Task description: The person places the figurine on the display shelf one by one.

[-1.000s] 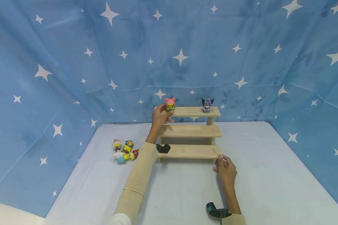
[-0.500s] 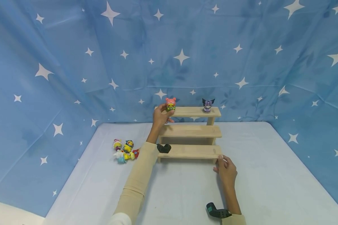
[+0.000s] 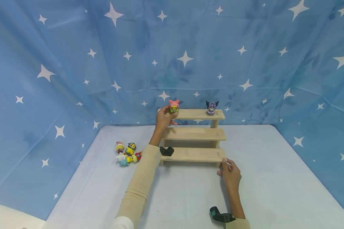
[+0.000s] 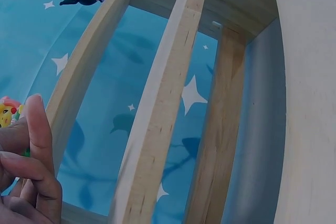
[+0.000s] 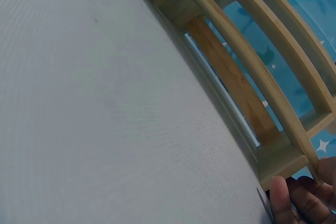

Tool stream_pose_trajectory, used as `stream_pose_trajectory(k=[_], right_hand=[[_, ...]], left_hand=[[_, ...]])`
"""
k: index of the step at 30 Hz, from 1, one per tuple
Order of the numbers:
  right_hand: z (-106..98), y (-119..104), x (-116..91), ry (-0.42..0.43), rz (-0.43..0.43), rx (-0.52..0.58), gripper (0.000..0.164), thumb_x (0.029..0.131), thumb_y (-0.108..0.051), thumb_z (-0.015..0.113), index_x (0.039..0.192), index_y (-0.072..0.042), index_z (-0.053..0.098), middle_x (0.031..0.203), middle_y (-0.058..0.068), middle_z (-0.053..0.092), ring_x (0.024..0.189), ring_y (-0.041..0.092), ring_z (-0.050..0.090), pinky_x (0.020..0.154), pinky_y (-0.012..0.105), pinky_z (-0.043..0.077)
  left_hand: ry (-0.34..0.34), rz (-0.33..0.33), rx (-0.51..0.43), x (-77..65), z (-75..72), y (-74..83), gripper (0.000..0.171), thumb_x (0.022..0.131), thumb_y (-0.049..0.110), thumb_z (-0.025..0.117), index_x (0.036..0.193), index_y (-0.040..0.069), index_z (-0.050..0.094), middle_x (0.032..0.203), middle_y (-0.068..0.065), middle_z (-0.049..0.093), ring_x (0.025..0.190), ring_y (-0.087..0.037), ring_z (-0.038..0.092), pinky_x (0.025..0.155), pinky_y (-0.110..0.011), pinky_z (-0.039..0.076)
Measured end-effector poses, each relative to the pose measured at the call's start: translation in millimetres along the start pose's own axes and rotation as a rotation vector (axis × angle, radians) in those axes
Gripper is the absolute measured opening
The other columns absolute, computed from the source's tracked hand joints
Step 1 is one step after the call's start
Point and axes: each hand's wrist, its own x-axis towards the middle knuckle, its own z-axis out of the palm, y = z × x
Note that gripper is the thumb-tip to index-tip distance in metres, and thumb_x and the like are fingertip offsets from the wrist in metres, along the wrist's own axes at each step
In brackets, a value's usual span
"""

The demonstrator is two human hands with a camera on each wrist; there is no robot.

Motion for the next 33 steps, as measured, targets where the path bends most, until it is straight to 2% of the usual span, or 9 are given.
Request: stream_pose_trajectory(k=[8, 13, 17, 22, 25, 28, 30, 32, 33], right_hand=[[0.1, 0.6, 0.2, -0.008, 0.004, -0.010, 0.055, 0.104, -0.042, 0.040, 0.138, 0.001, 0.048, 0.121, 0.028, 0.064, 0.058, 0.004, 0.067, 0.059, 0.012, 0.051], [0.4, 1.4, 0.5, -0.004, 0.009, -0.003, 0.054, 0.105, -0.041, 0.040, 0.138, 0.000, 0.048, 0.120, 0.028, 0.064, 0.058, 0.003, 0.066, 0.058, 0.013, 0.052], [-0.2, 1.4, 1.6, -0.005, 0.011, 0.001, 0.055, 0.104, -0.042, 0.040, 0.139, 0.000, 0.048, 0.121, 0.028, 0.064, 0.058, 0.003, 0.066, 0.058, 0.013, 0.052], [2.2, 1.2, 0.9, -0.006, -0.006, 0.003, 0.056, 0.104, -0.043, 0.040, 0.138, 0.000, 0.049, 0.121, 0.029, 0.064, 0.058, 0.003, 0.066, 0.058, 0.012, 0.052], [3.4, 1.2, -1.6, -0.008, -0.007, 0.001, 0.055, 0.104, -0.042, 0.040, 0.138, 0.001, 0.049, 0.120, 0.029, 0.064, 0.058, 0.004, 0.066, 0.058, 0.012, 0.051], [3.6, 1.8, -3.7, -0.006, -0.008, -0.007, 0.056, 0.104, -0.042, 0.040, 0.138, 0.001, 0.049, 0.119, 0.029, 0.064, 0.058, 0.004, 0.067, 0.058, 0.010, 0.049], [2.7, 1.6, -3.1, -0.004, -0.011, -0.008, 0.056, 0.104, -0.043, 0.040, 0.138, 0.001, 0.049, 0.119, 0.029, 0.064, 0.057, 0.002, 0.066, 0.058, 0.009, 0.048], [1.8, 0.4, -0.9, 0.001, -0.013, -0.007, 0.057, 0.104, -0.043, 0.039, 0.138, 0.001, 0.048, 0.120, 0.028, 0.064, 0.056, -0.001, 0.064, 0.058, 0.007, 0.048], [1.4, -0.5, 0.6, 0.003, -0.016, -0.005, 0.057, 0.104, -0.043, 0.039, 0.138, 0.001, 0.048, 0.120, 0.028, 0.064, 0.055, -0.003, 0.063, 0.058, 0.007, 0.048]], left_hand=[[0.002, -0.007, 0.016, -2.0, -1.0, -0.2, 0.060, 0.090, 0.018, 0.071, 0.144, 0.008, 0.045, 0.143, -0.013, 0.053, 0.044, -0.004, 0.061, 0.047, -0.021, 0.046], [0.006, 0.031, 0.034, -7.0, -4.3, -1.6, 0.059, 0.090, 0.019, 0.071, 0.143, 0.010, 0.046, 0.146, -0.012, 0.051, 0.046, -0.005, 0.062, 0.048, -0.024, 0.046], [0.036, 0.075, 0.067, -16.0, -11.4, -5.3, 0.056, 0.091, 0.019, 0.071, 0.141, 0.013, 0.049, 0.146, -0.008, 0.051, 0.051, -0.008, 0.065, 0.050, -0.022, 0.047], [0.125, 0.103, 0.073, -34.9, -27.4, -14.7, 0.053, 0.091, 0.024, 0.071, 0.140, 0.015, 0.051, 0.144, -0.005, 0.053, 0.060, -0.020, 0.071, 0.054, -0.023, 0.053], [0.203, 0.126, 0.055, -52.3, -37.4, -20.5, 0.048, 0.093, 0.028, 0.068, 0.137, 0.016, 0.054, 0.122, -0.013, 0.067, 0.060, -0.027, 0.071, 0.051, -0.025, 0.053], [0.253, 0.146, 0.030, -77.8, -47.8, -12.9, 0.040, 0.096, 0.021, 0.063, 0.134, 0.011, 0.055, 0.116, -0.021, 0.066, 0.068, -0.039, 0.070, 0.056, -0.038, 0.056], [0.276, 0.165, 0.030, -89.1, -53.7, -15.7, 0.036, 0.098, 0.019, 0.060, 0.131, 0.008, 0.056, 0.116, -0.021, 0.064, 0.074, -0.044, 0.068, 0.059, -0.045, 0.057], [0.293, 0.153, 0.041, -97.3, -58.3, -16.9, 0.034, 0.098, 0.015, 0.059, 0.130, 0.004, 0.056, 0.118, -0.021, 0.061, 0.081, -0.044, 0.068, 0.064, -0.045, 0.058], [0.304, 0.150, 0.054, -99.1, -60.4, -21.1, 0.032, 0.098, 0.014, 0.059, 0.128, 0.005, 0.057, 0.114, -0.021, 0.062, 0.083, -0.041, 0.068, 0.063, -0.038, 0.059]])
